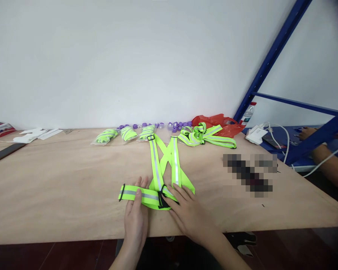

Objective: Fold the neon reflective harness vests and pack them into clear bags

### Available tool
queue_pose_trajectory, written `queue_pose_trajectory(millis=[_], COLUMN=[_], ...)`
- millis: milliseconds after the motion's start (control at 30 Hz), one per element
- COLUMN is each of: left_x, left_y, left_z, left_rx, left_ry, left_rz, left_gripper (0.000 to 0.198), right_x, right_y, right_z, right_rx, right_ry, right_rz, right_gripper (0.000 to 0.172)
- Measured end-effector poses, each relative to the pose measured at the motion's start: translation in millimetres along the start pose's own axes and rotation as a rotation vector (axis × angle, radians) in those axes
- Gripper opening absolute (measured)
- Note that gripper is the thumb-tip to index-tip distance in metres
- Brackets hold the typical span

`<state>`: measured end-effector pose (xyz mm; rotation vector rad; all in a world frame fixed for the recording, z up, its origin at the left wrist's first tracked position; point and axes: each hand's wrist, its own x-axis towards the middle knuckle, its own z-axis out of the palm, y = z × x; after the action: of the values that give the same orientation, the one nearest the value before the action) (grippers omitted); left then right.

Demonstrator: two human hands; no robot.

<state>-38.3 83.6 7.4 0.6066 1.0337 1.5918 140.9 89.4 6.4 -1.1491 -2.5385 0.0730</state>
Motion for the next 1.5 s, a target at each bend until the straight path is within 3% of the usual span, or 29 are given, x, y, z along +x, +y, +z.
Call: queue_pose_trajectory(millis=[133, 267, 433, 533, 633, 733, 867, 933, 1033, 1167, 1300, 1500], left_x=[-1, -5, -5, -2, 0, 1, 0, 1, 5, 13, 16, 14], left_y=[-8, -17, -22, -23, -27, -32, -35, -32, -23, -10, 0, 4], left_z=[23.0, 35.7, 36.8, 33.6, 31.1, 31.6, 34.7, 35.6, 35.6, 31.3, 17.6, -8.0], left_rx=[0.243, 0.445, 0.429, 0.539, 0.892, 1.183, 1.367, 1.405, 1.423, 1.39, 1.35, 1.409], left_ry=[-0.11, -0.236, -0.283, -0.389, -0.537, -0.634, -0.665, -0.703, -0.784, -0.885, -0.954, -0.769], left_rz=[0.13, 0.215, 0.181, 0.204, 0.374, 0.54, 0.633, 0.661, 0.683, 0.68, 0.746, 0.841], left_gripper=[0.058, 0.055, 0.054, 0.049, 0.042, 0.047, 0.049, 0.045, 0.042, 0.046, 0.048, 0.041], right_x=[-1, -6, -17, -28, -46, -67, -86, -86, -76, -52, -41, -49], right_y=[-3, -3, 3, 8, 16, 24, 26, 24, 20, 22, 36, 56], right_z=[-2, 0, 12, 15, 13, 7, -5, -11, -16, -24, -38, -53], right_rx=[0.055, 0.147, 0.355, 0.443, 0.405, 0.308, 0.147, 0.061, 0.045, 0.126, 0.227, 0.308], right_ry=[-0.013, 0.012, 0.19, 0.33, 0.512, 0.618, 0.677, 0.712, 0.598, 0.238, 0.039, -0.049], right_rz=[0.034, 0.135, 0.391, 0.558, 0.701, 0.807, 0.878, 0.841, 0.57, 0.21, 0.168, 0.224], right_gripper=[0.036, 0.049, 0.051, 0.061, 0.064, 0.059, 0.052, 0.046, 0.041, 0.051, 0.05, 0.044])
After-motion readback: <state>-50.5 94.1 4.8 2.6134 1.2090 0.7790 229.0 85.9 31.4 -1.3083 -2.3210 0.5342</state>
